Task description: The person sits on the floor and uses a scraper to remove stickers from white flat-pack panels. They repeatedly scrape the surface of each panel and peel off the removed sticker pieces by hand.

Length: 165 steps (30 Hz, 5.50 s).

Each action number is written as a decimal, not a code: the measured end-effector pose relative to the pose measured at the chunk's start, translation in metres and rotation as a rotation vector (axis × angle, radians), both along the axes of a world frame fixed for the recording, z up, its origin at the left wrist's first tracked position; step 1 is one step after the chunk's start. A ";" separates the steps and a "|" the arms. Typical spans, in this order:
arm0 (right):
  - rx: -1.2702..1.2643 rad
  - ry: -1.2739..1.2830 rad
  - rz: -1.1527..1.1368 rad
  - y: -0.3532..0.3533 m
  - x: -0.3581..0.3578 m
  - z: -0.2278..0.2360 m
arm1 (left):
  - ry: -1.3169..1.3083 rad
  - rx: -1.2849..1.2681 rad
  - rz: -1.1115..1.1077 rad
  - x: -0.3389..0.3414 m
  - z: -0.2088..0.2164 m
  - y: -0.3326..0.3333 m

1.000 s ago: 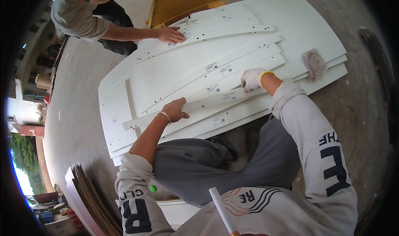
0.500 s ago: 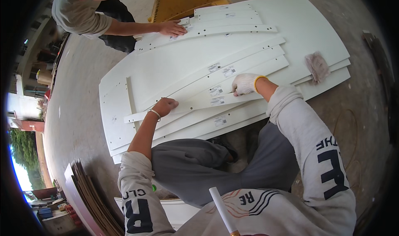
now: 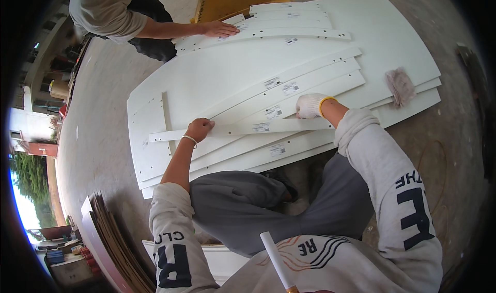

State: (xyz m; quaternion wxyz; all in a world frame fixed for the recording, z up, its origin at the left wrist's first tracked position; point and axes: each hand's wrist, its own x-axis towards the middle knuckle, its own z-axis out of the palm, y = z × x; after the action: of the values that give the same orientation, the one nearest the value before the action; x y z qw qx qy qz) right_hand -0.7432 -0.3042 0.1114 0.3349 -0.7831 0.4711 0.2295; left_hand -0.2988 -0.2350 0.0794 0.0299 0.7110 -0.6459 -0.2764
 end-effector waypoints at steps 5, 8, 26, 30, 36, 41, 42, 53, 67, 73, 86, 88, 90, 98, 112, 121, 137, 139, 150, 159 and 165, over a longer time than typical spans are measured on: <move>0.034 0.060 -0.010 -0.001 -0.013 -0.018 | 0.046 -0.042 0.108 -0.014 0.003 -0.005; -0.011 0.099 0.037 0.002 -0.001 -0.014 | -0.021 -0.121 0.116 -0.008 0.004 -0.001; -0.108 0.089 -0.117 -0.006 -0.004 -0.012 | -0.125 -0.241 -0.102 -0.040 0.009 -0.011; -0.108 0.022 -0.105 -0.003 -0.004 -0.005 | -0.086 -0.116 -0.220 -0.045 0.022 -0.008; -0.149 0.057 -0.061 0.003 0.006 -0.006 | -0.286 -0.045 -0.368 -0.057 0.034 -0.001; -0.179 0.027 -0.041 0.010 0.008 -0.012 | -0.402 0.076 -0.296 -0.069 0.043 -0.009; -0.159 0.014 -0.044 0.011 0.011 -0.007 | -0.413 0.087 -0.275 -0.066 0.045 -0.008; 0.004 0.183 -0.008 0.011 0.000 0.017 | -0.459 -0.041 -0.020 -0.023 0.026 -0.003; -0.041 0.073 -0.201 -0.009 -0.024 -0.010 | -0.696 0.073 -0.056 -0.049 0.028 -0.010; 0.000 0.178 -0.093 -0.020 -0.029 -0.007 | -0.713 0.086 -0.083 -0.058 0.032 -0.013; 0.124 0.186 -0.165 -0.006 -0.039 0.002 | -0.614 -0.063 -0.441 -0.111 0.043 -0.003; 0.083 0.172 -0.158 -0.009 -0.043 -0.011 | -0.578 -0.100 -0.473 -0.111 0.040 -0.002; 0.049 0.188 -0.127 -0.012 -0.046 -0.024 | -0.516 -0.081 -0.468 -0.118 0.040 -0.002; -0.024 0.090 -0.053 -0.012 -0.037 -0.033 | -0.645 0.069 -0.434 -0.114 0.037 -0.016; 0.468 -0.288 -0.419 0.006 -0.029 0.014 | -0.653 0.289 -0.552 -0.181 0.048 0.064; 0.695 -0.923 -0.661 0.001 -0.088 0.024 | -0.495 0.261 -0.617 -0.209 0.050 0.065; -0.406 -0.096 -1.764 0.331 -0.261 -0.116 | -0.317 -0.190 -0.668 -0.118 0.042 0.010; -0.432 0.176 -1.714 0.349 -0.258 -0.124 | -0.460 -0.135 -0.601 -0.096 0.034 0.011; -0.432 0.369 -1.622 0.362 -0.345 -0.201 | -0.453 -0.302 -0.456 -0.065 0.018 0.017; -0.410 0.187 -1.961 0.304 -0.331 -0.215 | -0.337 -0.523 -0.556 -0.115 0.035 0.015; -0.753 -0.125 -2.307 0.258 -0.336 -0.163 | -0.227 -0.667 -0.535 -0.148 0.044 0.001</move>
State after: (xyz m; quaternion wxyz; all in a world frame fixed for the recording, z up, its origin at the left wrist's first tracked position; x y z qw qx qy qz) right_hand -1.0788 -0.0465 -0.0520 0.1162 0.0381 0.9115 -0.3927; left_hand -0.4468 -0.2335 0.1239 0.1140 0.4961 -0.8603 0.0288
